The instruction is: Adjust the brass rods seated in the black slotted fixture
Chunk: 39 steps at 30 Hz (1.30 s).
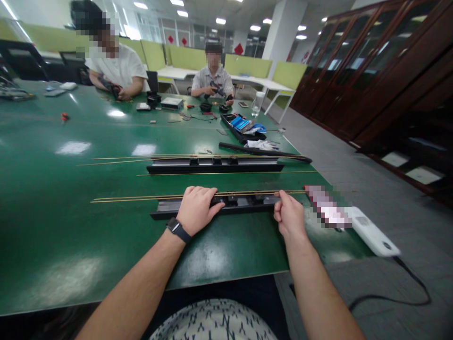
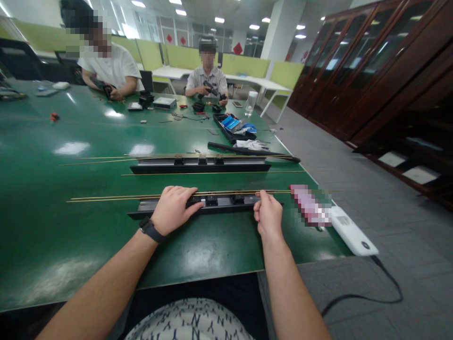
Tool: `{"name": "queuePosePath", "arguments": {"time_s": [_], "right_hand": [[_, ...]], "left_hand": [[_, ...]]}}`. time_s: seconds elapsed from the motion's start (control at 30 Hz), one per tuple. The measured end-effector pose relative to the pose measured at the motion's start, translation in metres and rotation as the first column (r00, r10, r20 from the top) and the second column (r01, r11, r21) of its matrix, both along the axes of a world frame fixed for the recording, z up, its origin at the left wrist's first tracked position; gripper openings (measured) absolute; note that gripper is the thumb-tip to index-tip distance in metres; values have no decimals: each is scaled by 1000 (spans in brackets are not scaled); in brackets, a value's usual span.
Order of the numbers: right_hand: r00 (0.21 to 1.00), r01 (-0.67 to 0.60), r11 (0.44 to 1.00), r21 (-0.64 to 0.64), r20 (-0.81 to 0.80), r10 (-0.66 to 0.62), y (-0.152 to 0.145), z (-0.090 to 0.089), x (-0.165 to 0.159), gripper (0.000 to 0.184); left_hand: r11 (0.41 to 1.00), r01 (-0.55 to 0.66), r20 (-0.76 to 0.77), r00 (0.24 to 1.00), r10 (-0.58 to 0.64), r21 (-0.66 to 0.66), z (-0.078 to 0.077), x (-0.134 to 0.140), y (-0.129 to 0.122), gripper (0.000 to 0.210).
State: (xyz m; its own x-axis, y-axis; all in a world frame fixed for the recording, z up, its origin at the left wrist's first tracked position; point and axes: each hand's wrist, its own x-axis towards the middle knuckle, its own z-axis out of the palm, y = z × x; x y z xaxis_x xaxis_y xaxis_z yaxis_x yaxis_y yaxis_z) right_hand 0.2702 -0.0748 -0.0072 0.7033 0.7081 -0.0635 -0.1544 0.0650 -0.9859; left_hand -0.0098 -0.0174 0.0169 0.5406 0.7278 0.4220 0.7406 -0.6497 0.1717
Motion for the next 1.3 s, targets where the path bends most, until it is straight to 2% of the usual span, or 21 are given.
{"name": "queuePosePath", "arguments": {"time_s": [0.23,0.5,0.73,0.93,1.13,1.3], "right_hand": [[989,137,990,18,56,-137,0,2,1,32],[998,63,998,17,2,-63,0,1,2,32],[991,133,991,34,-36,-132,1,-1,7,36],[998,56,998,9,-16,-55,-1,0,5,37],[990,130,991,34,-62,-128,0,0,7,36],[998,55,998,10,-20,-55,0,0,5,38]], "left_hand": [[1000,0,-1,1000,0,5,2,1,-1,41],[1000,2,-2,1000,-2,5,1,0,-1,40],[1000,0,-17,1000,0,19,2,0,-1,40],[1000,3,-7,1000,-3,17,1,1,-1,40],[1000,9,3,1000,-9,16,0,0,-1,40],[1000,12,13,1000,-12,13,-1,0,-1,41]]}}
